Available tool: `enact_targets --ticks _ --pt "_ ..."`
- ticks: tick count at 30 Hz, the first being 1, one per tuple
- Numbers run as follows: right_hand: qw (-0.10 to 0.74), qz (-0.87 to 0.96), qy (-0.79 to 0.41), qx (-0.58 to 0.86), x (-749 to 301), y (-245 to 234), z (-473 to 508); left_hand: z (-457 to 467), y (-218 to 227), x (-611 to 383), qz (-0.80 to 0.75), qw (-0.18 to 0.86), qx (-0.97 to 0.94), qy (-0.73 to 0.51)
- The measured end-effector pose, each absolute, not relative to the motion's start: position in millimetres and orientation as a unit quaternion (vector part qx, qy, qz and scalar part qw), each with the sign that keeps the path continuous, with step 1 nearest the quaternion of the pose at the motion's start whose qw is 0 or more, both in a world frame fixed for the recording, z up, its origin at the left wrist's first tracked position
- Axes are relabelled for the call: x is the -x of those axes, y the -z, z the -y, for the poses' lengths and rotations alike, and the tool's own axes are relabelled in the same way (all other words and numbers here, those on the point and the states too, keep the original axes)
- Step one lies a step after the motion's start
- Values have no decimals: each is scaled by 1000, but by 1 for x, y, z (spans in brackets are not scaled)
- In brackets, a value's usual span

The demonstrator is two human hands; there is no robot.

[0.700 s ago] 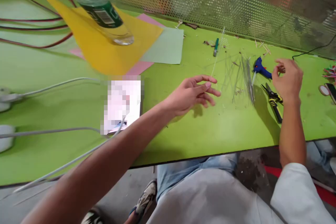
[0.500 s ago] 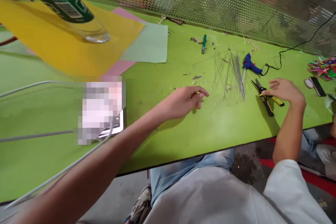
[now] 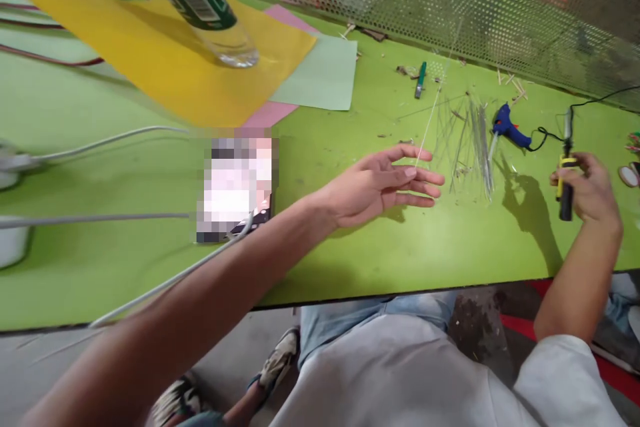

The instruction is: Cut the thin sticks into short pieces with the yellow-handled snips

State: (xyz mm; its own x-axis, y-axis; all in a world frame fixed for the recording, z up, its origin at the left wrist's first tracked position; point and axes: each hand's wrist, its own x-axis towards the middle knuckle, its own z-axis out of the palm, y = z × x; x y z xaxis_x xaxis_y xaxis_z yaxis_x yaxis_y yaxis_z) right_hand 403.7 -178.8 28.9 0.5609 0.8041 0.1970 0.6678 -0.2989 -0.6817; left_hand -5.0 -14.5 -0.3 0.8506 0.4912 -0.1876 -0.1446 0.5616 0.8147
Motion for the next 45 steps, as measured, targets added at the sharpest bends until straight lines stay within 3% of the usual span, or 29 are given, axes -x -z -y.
enact_targets --ticks 2,4,6,9,14,20,32,36,42,45 --pt "414 457 -170 769 -391 -35 170 17 -1 4 -194 876 -397 -195" --pt "500 425 -346 671 -370 -36 159 19 -1 3 -199 879 -384 -199" --pt "515 390 -465 605 -341 -33 146 20 1 2 -209 876 -381 -209" --pt "507 351 -543 570 -287 -21 129 23 5 -2 -224 862 -404 -211" --pt "560 258 -575 537 -215 -6 116 37 16 -7 -216 794 -537 -184" --pt "580 257 -588 503 -211 -4 126 48 23 -9 -300 649 -660 -232" --pt "585 197 -658 430 -204 7 132 52 37 -18 -279 619 -662 -319" --pt "543 190 -691 437 -196 11 128 54 38 -16 -262 551 -696 -378" --pt "604 186 -640 437 -197 7 130 47 37 -9 -191 360 -793 -452" --pt "604 203 -624 452 -200 6 132 44 39 -10 -156 320 -802 -480"
